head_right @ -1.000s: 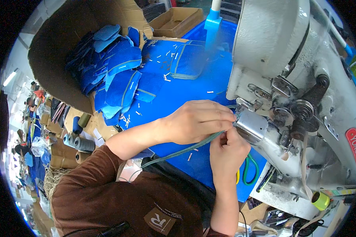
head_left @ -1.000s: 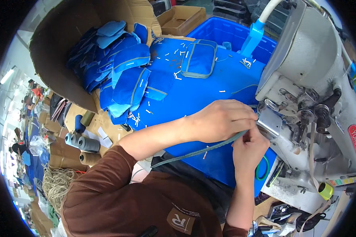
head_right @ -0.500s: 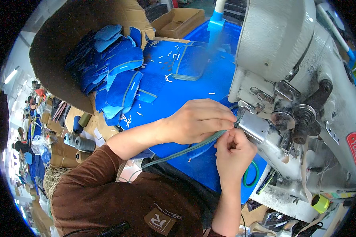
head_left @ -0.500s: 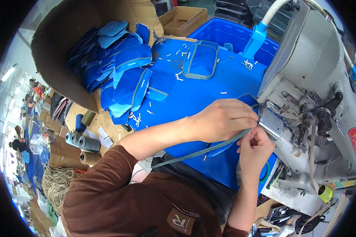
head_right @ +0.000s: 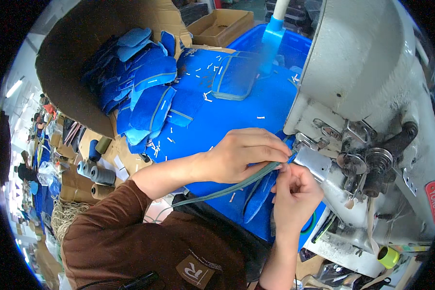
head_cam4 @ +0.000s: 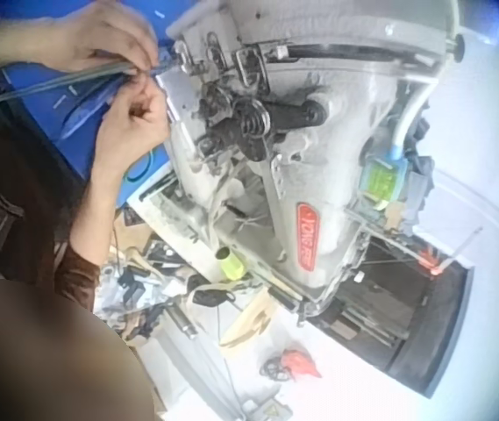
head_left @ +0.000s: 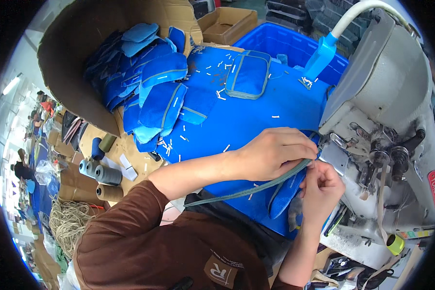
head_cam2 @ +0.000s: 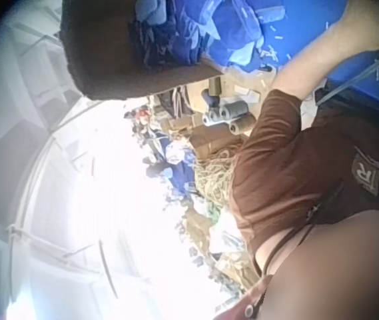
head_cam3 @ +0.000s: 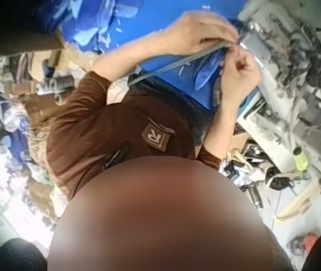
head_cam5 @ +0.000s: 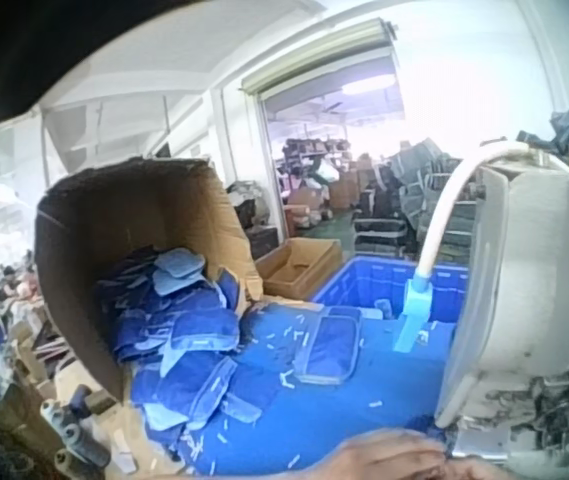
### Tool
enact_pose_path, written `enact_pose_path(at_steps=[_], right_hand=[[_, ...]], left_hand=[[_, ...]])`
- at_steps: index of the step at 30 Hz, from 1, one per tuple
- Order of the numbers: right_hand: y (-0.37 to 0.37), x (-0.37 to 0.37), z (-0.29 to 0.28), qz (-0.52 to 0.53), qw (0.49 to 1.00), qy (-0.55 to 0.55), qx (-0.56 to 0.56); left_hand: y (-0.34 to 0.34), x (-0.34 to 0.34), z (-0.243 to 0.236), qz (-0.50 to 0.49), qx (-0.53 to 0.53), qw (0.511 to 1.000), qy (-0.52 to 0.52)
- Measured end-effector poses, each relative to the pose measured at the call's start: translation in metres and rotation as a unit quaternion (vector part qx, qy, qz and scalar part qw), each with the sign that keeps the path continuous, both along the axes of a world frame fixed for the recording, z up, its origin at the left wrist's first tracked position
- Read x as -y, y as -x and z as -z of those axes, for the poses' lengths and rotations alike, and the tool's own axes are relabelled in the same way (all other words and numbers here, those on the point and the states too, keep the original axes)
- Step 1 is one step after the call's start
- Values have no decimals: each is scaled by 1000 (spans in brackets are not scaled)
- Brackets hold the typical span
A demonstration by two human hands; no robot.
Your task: Sewing blue fabric or leather pieces using an industrial sewing machine.
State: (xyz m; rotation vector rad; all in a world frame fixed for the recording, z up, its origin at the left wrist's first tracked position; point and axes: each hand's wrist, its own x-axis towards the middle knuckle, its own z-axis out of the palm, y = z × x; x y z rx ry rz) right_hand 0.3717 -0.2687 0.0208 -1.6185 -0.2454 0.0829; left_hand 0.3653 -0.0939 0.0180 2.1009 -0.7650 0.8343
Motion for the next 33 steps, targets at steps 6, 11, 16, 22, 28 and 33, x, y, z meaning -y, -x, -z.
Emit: enact_pose_path(at_steps=[6, 11, 16, 22, 28, 33], right_hand=[[6, -5, 7, 1, 995, 72, 70], [10, -4, 8, -21, 988, 111, 100], [6, 3, 8, -3, 992, 66, 105], [1, 4, 13, 3, 996, 14, 87], [-1, 7, 12, -38, 998, -44, 37], [-3, 9, 10, -55, 996, -72, -9]], left_hand=[[2, -2, -1, 13, -35, 999, 18], [3, 0, 0, 14, -26, 999, 20], [7, 4, -1, -1, 7, 1000, -25], [12, 5, -4, -3, 8, 999, -47], [16, 3, -6, -10, 20, 998, -59], [16, 4, -6, -10, 12, 997, -72]])
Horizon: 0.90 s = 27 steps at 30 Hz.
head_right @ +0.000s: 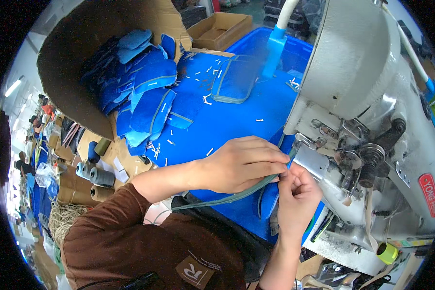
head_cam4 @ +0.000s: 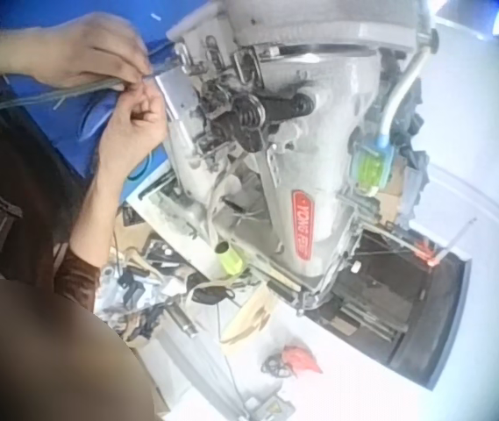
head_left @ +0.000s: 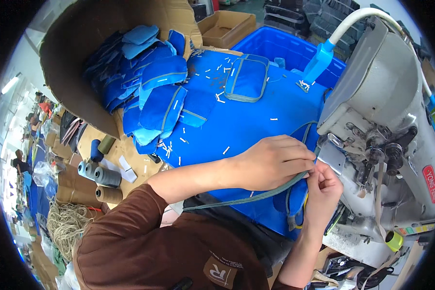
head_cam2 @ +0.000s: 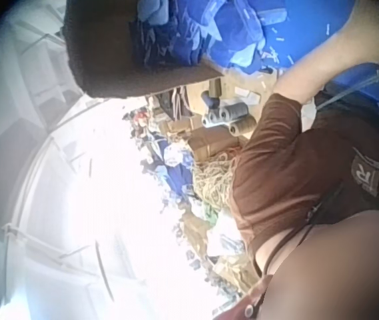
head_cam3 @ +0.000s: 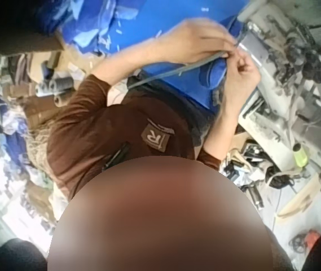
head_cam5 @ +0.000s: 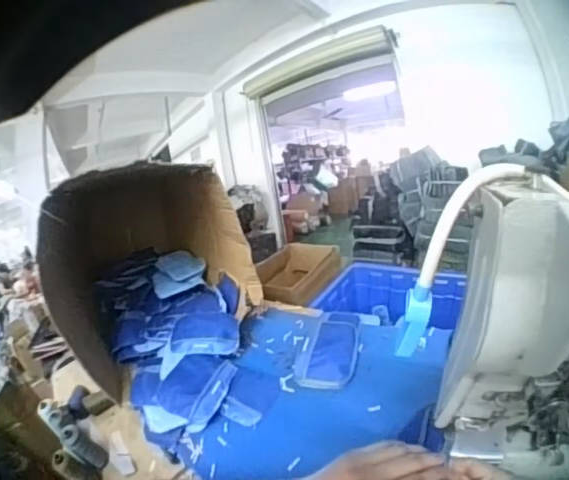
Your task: Sewing blue fabric or leather pieces using an industrial sewing machine.
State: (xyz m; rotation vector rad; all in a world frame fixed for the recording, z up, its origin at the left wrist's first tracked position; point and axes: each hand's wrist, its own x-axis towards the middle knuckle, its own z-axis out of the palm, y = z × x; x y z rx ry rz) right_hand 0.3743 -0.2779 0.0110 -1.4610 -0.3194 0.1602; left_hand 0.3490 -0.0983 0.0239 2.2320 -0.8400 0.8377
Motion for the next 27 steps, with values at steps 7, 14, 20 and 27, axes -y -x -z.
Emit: enact_pose_path(at_steps=[7, 14, 20, 27], right_hand=[[2, 1, -7, 0, 1000, 6, -31], [4, 1, -7, 2, 1000, 13, -26], [7, 1, -9, 1, 998, 19, -54], [8, 1, -10, -13, 997, -8, -74]], left_hand=[[3, 0, -4, 3, -15, 1000, -5], [4, 1, -8, 6, -25, 999, -19], [2, 0, -11, 0, 2, 998, -57], [0, 3, -12, -2, -11, 998, -58]])
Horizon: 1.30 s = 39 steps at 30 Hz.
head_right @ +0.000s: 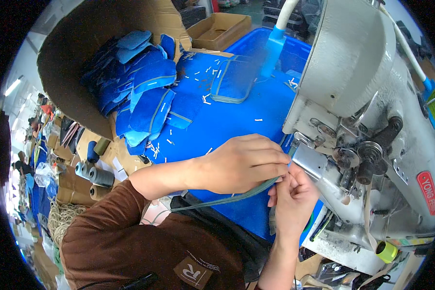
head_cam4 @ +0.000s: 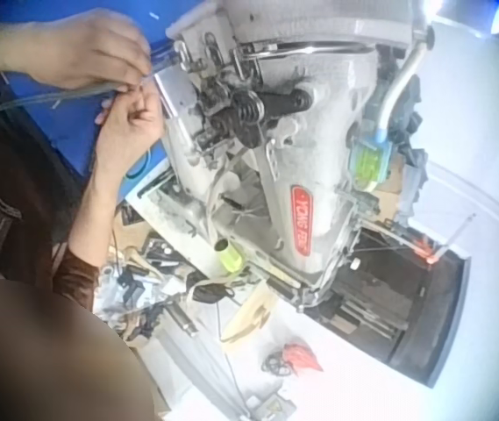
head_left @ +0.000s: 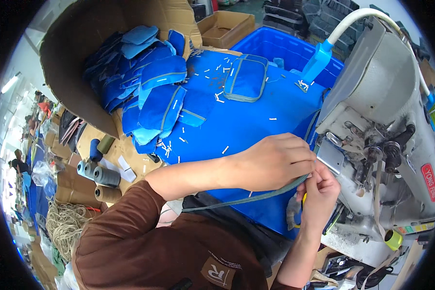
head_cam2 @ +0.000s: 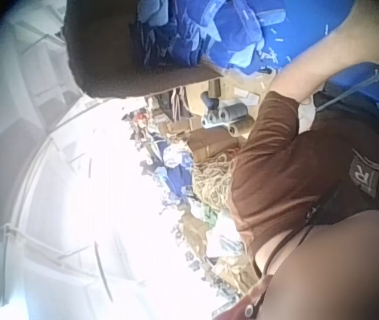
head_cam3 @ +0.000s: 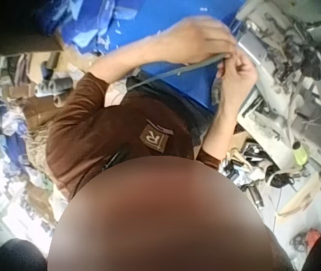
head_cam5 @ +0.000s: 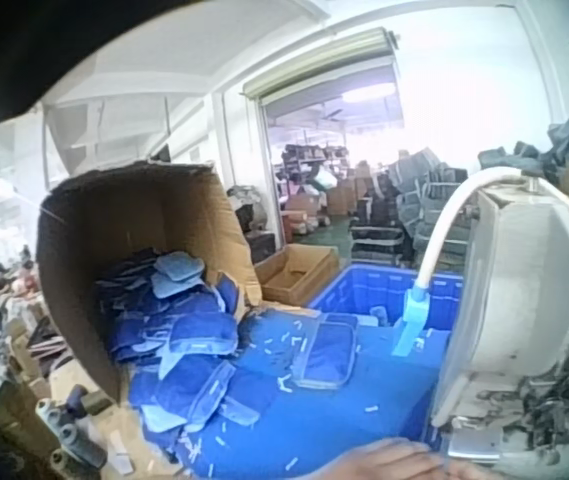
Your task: Sewing blue fabric or leather pieces using an industrial sewing machine.
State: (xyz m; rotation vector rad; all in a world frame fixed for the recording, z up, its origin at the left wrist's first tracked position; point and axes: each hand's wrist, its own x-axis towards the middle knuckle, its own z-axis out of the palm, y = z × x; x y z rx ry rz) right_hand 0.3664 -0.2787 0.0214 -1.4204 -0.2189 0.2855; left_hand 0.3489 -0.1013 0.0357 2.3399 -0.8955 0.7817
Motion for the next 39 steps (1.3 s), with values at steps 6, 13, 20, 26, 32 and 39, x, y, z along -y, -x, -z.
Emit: enact_pose_path(at_steps=[6, 13, 20, 26, 32, 39], right_hand=[[-2, -3, -1, -1, 1000, 8, -2], [0, -4, 4, 12, 1000, 13, 11], [4, -8, 2, 38, 997, 43, 49], [3, -12, 1, 35, 998, 26, 36], [3, -16, 4, 58, 992, 80, 73], [-2, -13, 17, 52, 992, 49, 108]], left_hand=[[2, 1, -4, -14, -54, 998, 36], [2, -2, -1, -6, -42, 996, 75], [1, -2, 1, 6, -123, 975, 183], [-2, -3, -2, 15, -135, 966, 221], [-2, -1, 1, 18, -148, 956, 251], [-3, 1, 15, -16, 6, 992, 125]])
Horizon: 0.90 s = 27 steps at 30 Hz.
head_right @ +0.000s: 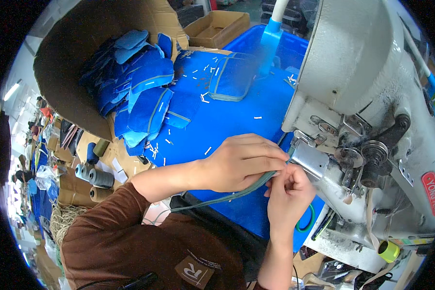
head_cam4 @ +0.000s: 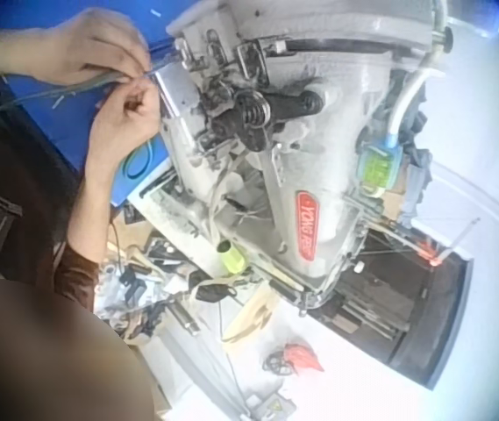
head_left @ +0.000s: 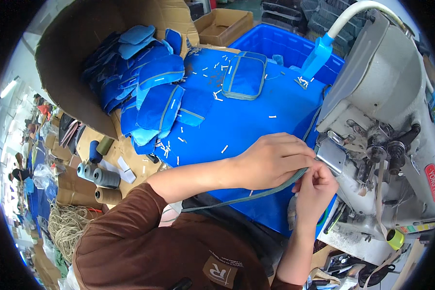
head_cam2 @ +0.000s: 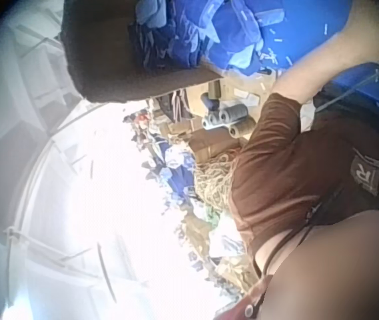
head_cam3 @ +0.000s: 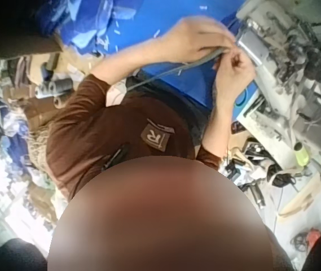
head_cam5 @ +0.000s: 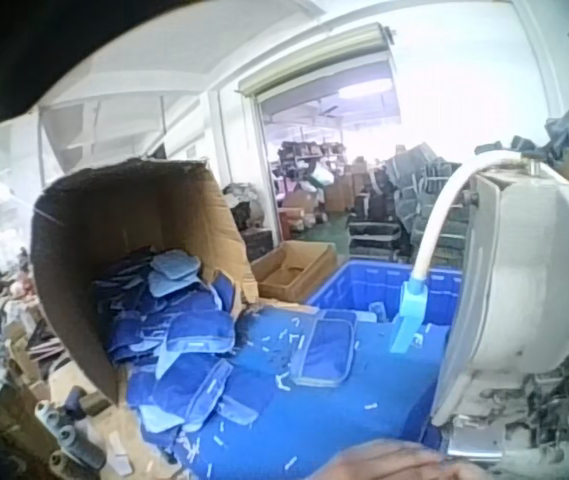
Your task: Sewing blue fabric or leather pieces using an industrial sewing machine.
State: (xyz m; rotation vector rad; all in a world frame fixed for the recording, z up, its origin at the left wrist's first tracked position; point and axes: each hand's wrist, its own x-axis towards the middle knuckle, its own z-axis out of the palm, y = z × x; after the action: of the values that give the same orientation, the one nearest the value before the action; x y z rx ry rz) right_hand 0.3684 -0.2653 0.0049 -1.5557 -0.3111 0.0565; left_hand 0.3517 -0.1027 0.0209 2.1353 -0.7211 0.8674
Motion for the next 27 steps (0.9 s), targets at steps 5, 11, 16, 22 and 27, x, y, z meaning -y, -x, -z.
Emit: enact_pose_path(at_steps=[5, 11, 16, 22, 27], right_hand=[[0, -4, -5, 14, 1000, 7, -6], [4, -13, 3, 67, 996, 50, 23], [6, -24, 2, 68, 973, 192, 105], [0, -19, 17, 56, 963, 199, 170], [-6, -12, 22, 39, 954, 215, 204]], left_hand=[[-3, -3, -2, -1, 4, 999, -50], [-7, -9, -8, 17, -102, 995, -3], [-9, -12, -8, 59, -125, 986, 93], [-11, -13, -5, 35, -54, 998, -10], [-13, -12, -4, 21, 15, 993, -116]])
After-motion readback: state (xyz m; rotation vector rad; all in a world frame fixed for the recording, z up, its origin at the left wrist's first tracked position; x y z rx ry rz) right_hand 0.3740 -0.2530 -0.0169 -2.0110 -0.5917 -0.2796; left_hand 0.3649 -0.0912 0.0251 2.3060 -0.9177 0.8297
